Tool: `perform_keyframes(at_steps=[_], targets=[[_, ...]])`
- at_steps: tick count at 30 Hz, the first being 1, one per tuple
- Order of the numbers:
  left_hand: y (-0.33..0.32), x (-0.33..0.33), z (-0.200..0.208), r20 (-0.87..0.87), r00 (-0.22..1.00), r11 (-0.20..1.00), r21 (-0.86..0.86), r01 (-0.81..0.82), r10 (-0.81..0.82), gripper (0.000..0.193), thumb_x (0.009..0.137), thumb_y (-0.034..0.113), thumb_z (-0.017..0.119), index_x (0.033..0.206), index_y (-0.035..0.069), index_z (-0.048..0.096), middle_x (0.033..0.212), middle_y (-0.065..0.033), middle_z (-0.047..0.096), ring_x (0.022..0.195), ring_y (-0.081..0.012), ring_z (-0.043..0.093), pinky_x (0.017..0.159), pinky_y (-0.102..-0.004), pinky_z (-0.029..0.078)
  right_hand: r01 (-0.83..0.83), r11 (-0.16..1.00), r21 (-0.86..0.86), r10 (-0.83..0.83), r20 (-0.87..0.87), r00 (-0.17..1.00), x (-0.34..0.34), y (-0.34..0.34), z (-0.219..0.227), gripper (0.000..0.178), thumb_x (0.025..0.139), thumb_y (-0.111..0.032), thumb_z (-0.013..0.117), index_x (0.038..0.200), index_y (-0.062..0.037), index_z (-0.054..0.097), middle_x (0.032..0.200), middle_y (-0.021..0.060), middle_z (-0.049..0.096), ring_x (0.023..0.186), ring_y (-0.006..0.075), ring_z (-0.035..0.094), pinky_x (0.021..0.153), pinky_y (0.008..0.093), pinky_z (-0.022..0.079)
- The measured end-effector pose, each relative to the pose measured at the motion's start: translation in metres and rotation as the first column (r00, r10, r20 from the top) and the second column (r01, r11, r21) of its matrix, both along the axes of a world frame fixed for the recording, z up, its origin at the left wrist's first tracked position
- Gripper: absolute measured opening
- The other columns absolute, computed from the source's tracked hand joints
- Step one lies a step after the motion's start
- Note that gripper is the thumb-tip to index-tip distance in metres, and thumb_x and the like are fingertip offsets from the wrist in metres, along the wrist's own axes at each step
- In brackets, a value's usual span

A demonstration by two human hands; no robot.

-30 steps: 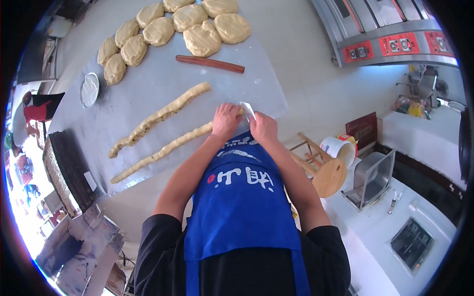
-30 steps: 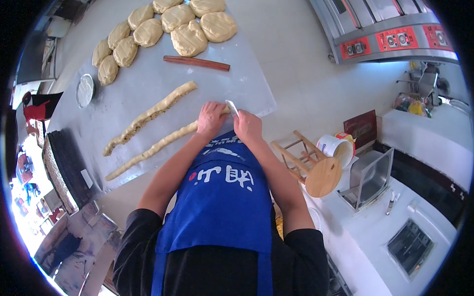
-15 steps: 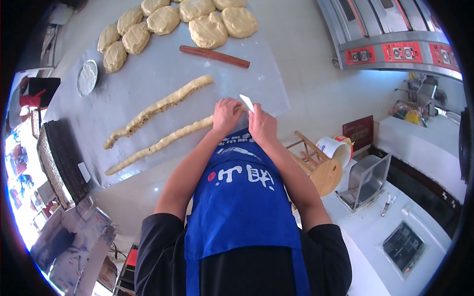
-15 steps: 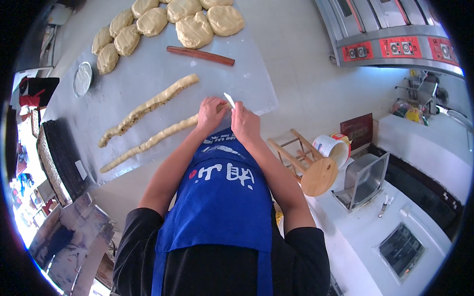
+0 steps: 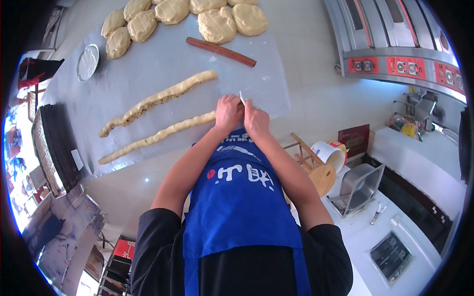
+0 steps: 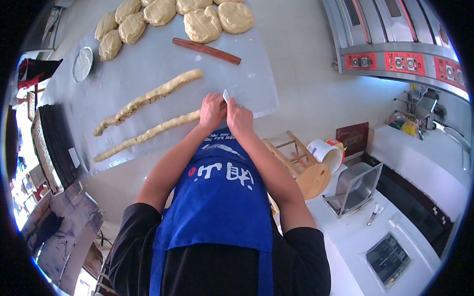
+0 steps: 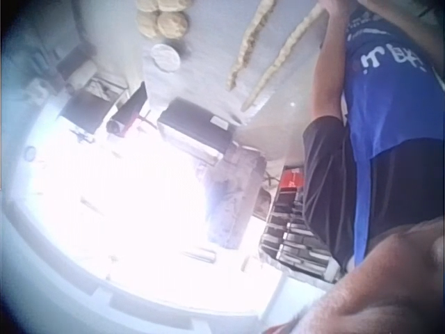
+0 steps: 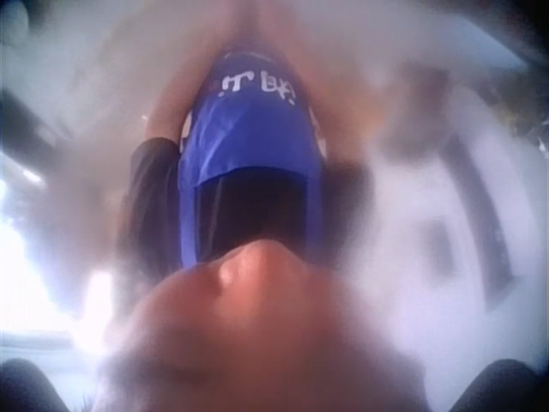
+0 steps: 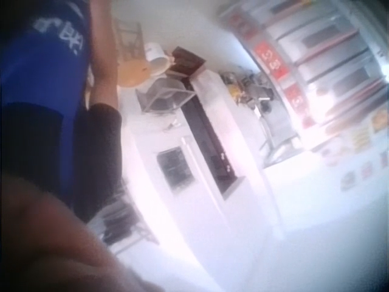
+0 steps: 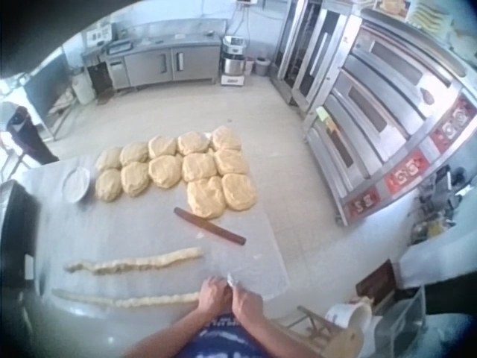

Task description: The person rolls a long dough cylinder filled with stuffing, then uses a scraper to slice it lengthwise and shape the dough into long strips by hand.

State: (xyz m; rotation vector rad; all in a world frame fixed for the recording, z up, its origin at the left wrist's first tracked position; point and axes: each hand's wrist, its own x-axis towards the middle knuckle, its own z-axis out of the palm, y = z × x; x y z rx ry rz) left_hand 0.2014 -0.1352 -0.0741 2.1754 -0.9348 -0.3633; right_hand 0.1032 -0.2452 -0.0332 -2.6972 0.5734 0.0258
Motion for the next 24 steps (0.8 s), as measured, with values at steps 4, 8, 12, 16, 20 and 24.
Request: perform_keyframes(at_steps=[4,8,12,16,20,24], targets=[[0.001,-0.001,0.000,-0.001,1.000,0.998,-0.054,0.022,-0.022,0.018,0.086,0.015,0.080,0.102,0.009,0.075,0.105,-0.0098,0.073,0.104,-0.0356,0.065,0.092,-0.0473,0.051,0.043,0.999,0.025,-0.046,0.094,0.995,-0.006,-0.009,-0.017,0.013,0.101,-0.012,0.062,0.110,-0.0045,0.056,0.075,0.0203,0.073,0.068,0.0424,0.073,0.058,0.0530,0.056],[0.011,-0.007,-0.001,-0.079,0.990,0.979,-0.159,-0.129,0.118,0.024,0.086,0.014,0.081,0.107,0.006,0.074,0.104,-0.0140,0.071,0.106,-0.0388,0.064,0.097,-0.0493,0.051,0.033,0.995,0.097,-0.046,0.135,0.990,-0.018,-0.015,-0.004,0.015,0.105,-0.015,0.063,0.110,-0.0031,0.055,0.072,0.0203,0.071,0.067,0.0434,0.073,0.058,0.0542,0.055],[0.014,-0.003,0.004,-0.037,0.998,0.997,-0.061,-0.048,0.046,0.022,0.086,0.015,0.081,0.105,0.007,0.073,0.105,-0.0136,0.071,0.106,-0.0384,0.064,0.096,-0.0490,0.050,0.056,0.993,0.104,-0.070,0.138,0.988,-0.017,-0.007,0.022,0.017,0.105,-0.015,0.064,0.110,-0.0020,0.055,0.072,0.0199,0.071,0.066,0.0431,0.073,0.058,0.0538,0.056],[0.013,-0.004,0.006,-0.030,0.998,0.998,-0.038,-0.049,0.048,0.021,0.086,0.017,0.081,0.103,0.007,0.072,0.106,-0.0125,0.071,0.106,-0.0382,0.062,0.094,-0.0489,0.049,-0.025,0.997,0.069,0.029,-0.056,0.998,0.000,-0.002,0.024,0.017,0.103,-0.013,0.061,0.114,-0.0009,0.056,0.072,0.0198,0.073,0.067,0.0424,0.075,0.058,0.0526,0.057],[0.011,-0.006,0.006,0.013,0.999,0.999,0.011,-0.053,0.053,0.016,0.086,0.018,0.080,0.099,0.011,0.072,0.103,-0.0080,0.071,0.105,-0.0346,0.063,0.094,-0.0475,0.050,-0.060,0.998,0.003,0.060,-0.082,0.995,0.002,0.006,0.002,0.016,0.102,-0.012,0.058,0.114,-0.0016,0.056,0.076,0.0203,0.076,0.069,0.0396,0.077,0.060,0.0497,0.060],[0.015,-0.004,0.005,0.016,1.000,0.999,-0.034,-0.013,0.013,0.019,0.087,0.019,0.080,0.102,0.011,0.073,0.105,-0.0091,0.071,0.106,-0.0351,0.063,0.095,-0.0482,0.050,0.025,0.999,0.027,-0.025,0.014,1.000,-0.006,0.003,-0.007,0.020,0.102,-0.013,0.060,0.118,-0.0008,0.055,0.072,0.0206,0.073,0.067,0.0427,0.075,0.058,0.0536,0.057]])
